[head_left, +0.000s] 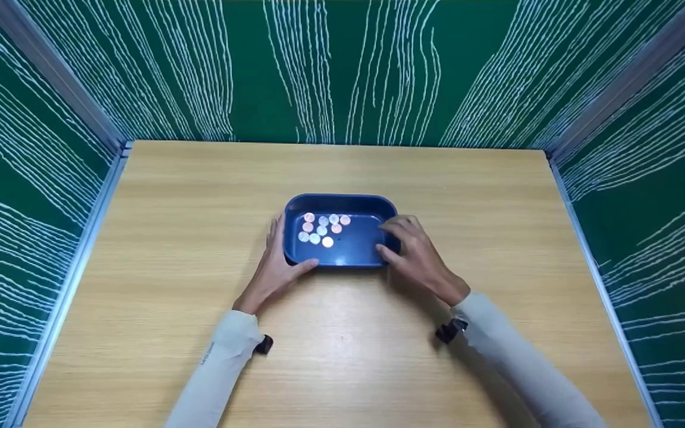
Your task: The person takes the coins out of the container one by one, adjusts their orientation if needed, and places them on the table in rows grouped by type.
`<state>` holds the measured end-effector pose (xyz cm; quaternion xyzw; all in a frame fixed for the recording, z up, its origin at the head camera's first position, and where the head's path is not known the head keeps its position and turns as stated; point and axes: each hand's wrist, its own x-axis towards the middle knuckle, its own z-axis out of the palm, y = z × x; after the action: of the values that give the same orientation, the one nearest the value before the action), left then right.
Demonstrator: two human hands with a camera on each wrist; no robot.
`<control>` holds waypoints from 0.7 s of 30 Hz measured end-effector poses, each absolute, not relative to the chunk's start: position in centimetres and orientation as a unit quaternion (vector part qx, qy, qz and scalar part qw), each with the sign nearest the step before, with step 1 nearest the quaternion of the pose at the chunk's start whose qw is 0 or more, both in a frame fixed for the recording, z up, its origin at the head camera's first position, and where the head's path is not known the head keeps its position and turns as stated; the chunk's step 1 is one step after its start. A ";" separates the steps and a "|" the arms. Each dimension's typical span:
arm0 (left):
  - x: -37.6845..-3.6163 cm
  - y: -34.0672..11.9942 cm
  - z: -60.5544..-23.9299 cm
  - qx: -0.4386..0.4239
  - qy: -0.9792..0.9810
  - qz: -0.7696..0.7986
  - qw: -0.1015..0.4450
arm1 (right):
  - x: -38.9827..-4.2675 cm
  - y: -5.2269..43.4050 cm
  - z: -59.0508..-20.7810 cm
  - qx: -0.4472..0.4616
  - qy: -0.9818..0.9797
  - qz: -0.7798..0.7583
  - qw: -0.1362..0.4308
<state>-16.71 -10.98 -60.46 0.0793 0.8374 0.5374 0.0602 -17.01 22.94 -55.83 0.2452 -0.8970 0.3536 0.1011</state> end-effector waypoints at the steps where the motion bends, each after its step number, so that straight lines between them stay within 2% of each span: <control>1: -16.7 -11.0 -60.5 0.081 0.837 0.538 0.060 | -17.1 22.8 -55.7 0.243 -0.897 0.355 0.098; 21: -16.9 -11.1 -60.8 0.103 0.843 0.524 0.064 | -20.0 19.5 -55.0 0.265 -0.914 0.306 -0.024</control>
<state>-16.90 -11.07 -60.78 0.1026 0.8431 0.5241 0.0638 -20.04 19.45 -55.00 0.2650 -0.9140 0.3063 -0.0237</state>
